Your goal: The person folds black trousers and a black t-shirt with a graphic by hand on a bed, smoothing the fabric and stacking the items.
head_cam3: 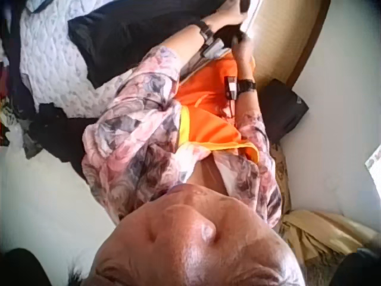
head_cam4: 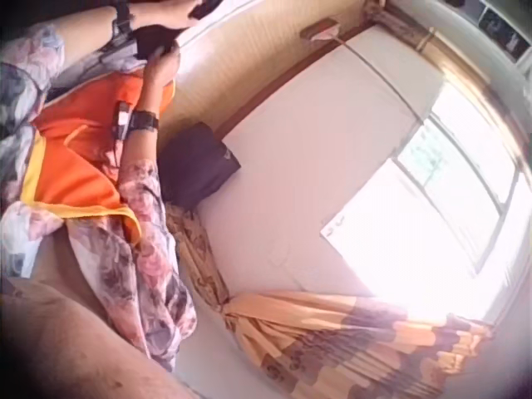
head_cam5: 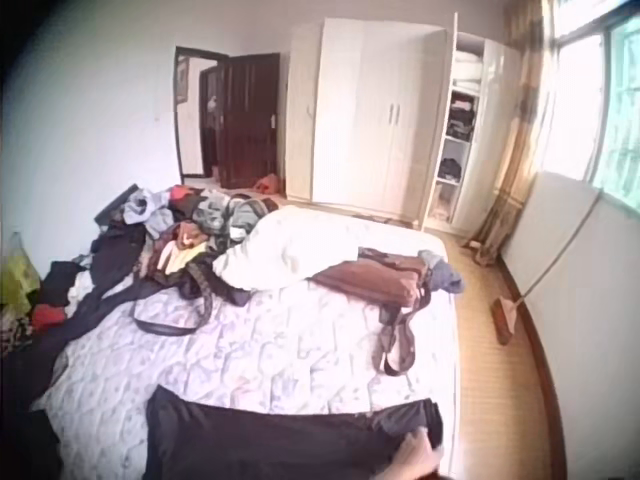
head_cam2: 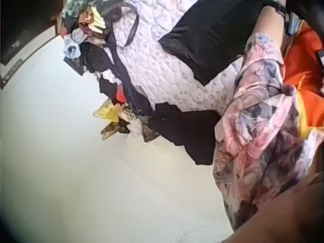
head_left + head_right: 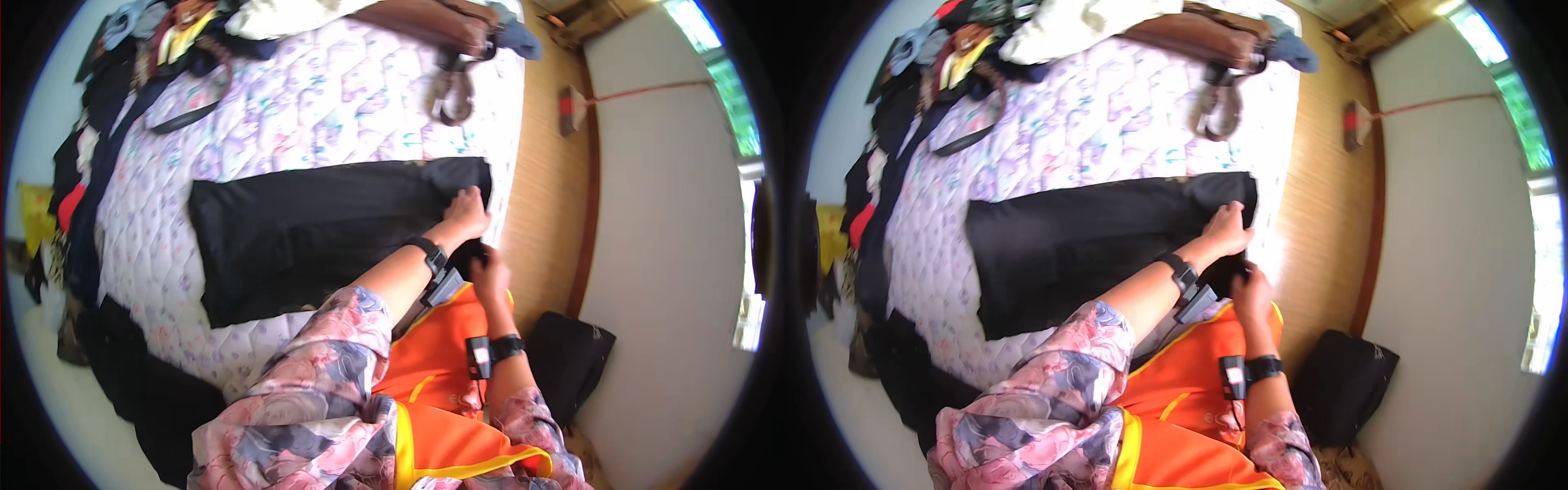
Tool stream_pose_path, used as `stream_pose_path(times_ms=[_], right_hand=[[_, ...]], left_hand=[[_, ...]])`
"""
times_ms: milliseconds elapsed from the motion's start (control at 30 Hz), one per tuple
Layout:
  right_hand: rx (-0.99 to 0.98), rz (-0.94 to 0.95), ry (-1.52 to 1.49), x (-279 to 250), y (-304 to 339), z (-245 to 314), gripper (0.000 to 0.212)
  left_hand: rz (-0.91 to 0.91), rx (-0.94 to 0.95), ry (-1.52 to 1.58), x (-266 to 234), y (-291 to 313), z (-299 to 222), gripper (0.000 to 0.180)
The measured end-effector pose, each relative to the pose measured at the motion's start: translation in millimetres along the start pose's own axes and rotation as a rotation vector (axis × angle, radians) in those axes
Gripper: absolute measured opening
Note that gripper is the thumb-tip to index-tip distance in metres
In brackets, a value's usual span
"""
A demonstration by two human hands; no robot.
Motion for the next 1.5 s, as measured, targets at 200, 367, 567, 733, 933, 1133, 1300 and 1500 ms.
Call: stream_pose_path(times_ms=[200,367,567,733,933,1133,1300,1500], right_hand=[[0.294,0.053,-0.544,-2,-14,-65,0.02],[0.432,0.187,-0.865,15,-18,-84,0.019],[0.457,0.316,-1.075,-5,-15,-46,0.023],[0.251,0.315,-1.02,-17,-19,-4,0.031],[0.062,0.565,-0.407,-25,18,139,0.046],[-0.554,0.641,-0.006,49,66,173,0.059],[-0.565,0.602,0.131,60,79,135,0.052],[-0.543,0.511,0.211,59,80,91,0.035]], left_hand=[[-0.7,0.022,0.117,-208,80,107,0.03],[-0.617,-0.847,-0.305,-331,195,276,0.091],[-0.541,-0.977,-0.265,-330,225,295,0.102],[-0.816,-0.27,-0.204,-300,183,222,0.038],[-0.314,-0.338,0.74,-249,164,168,0.029],[-0.096,-0.463,0.838,-220,164,174,0.042],[-0.05,-0.445,0.597,-204,158,179,0.05],[-0.395,-0.022,0.113,-190,109,146,0.028]])
Point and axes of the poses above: each hand's wrist, its own y-axis away from the middle knuckle, its own x-axis out of the palm, z = x × y, the point moved 2 cm from there along -y, towards the middle knuckle, and after that the axes turned 2 degrees about -x, right-handed, at the moved point
